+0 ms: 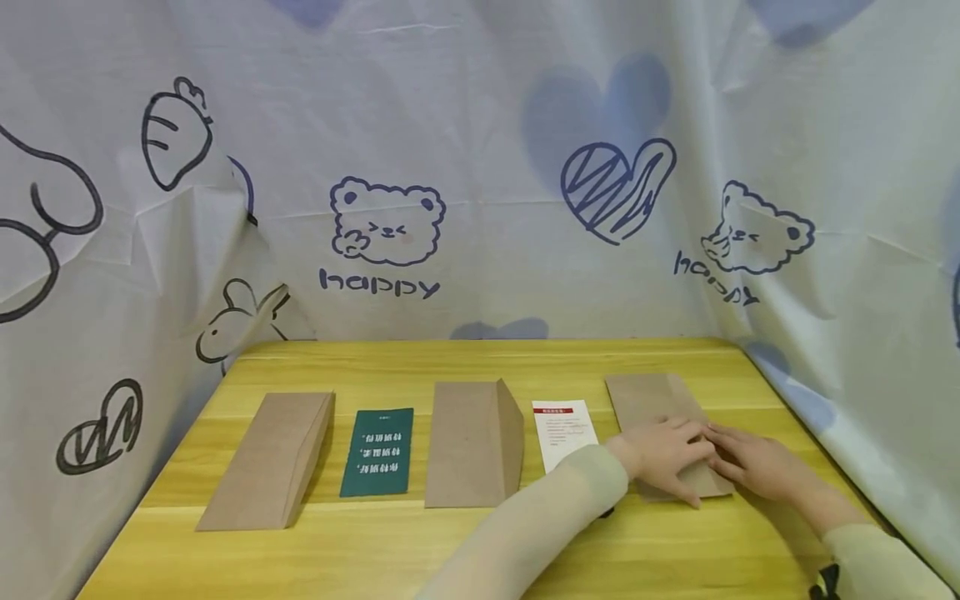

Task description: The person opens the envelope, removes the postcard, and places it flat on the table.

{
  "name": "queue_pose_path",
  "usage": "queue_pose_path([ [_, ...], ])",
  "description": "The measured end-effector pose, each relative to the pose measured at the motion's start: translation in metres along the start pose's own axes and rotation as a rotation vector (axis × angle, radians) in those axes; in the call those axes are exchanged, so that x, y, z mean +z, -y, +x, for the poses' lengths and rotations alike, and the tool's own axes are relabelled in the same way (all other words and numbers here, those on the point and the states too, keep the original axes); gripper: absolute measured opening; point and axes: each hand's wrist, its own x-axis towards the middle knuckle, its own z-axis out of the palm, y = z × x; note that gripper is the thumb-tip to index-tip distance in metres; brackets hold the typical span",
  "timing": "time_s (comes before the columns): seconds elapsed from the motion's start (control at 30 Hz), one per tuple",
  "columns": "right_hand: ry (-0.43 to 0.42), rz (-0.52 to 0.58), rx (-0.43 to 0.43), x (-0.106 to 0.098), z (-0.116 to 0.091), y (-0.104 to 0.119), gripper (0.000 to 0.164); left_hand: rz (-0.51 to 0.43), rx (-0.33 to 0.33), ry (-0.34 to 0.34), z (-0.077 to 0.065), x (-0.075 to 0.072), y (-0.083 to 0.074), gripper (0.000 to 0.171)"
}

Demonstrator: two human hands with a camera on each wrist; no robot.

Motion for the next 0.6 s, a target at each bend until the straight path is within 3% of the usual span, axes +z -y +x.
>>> queue_pose_path([
  [0.23,-0.058,-0.144,-0.110,-0.004,0.007,0.000,0.044,0.010,0.003,-0.006,0.000,0.002,0.000,0.069],
  [0.4,-0.084,-0.256,-0.187,-0.002,0.006,-0.002,0.048,0.011,0.016,-0.003,0.001,0.005,-0.001,0.068],
  [0.6,-0.249,-0.367,-0.361,0.005,0.010,-0.015,0.064,0.024,0.033,-0.029,0.004,0.003,0.002,0.067],
])
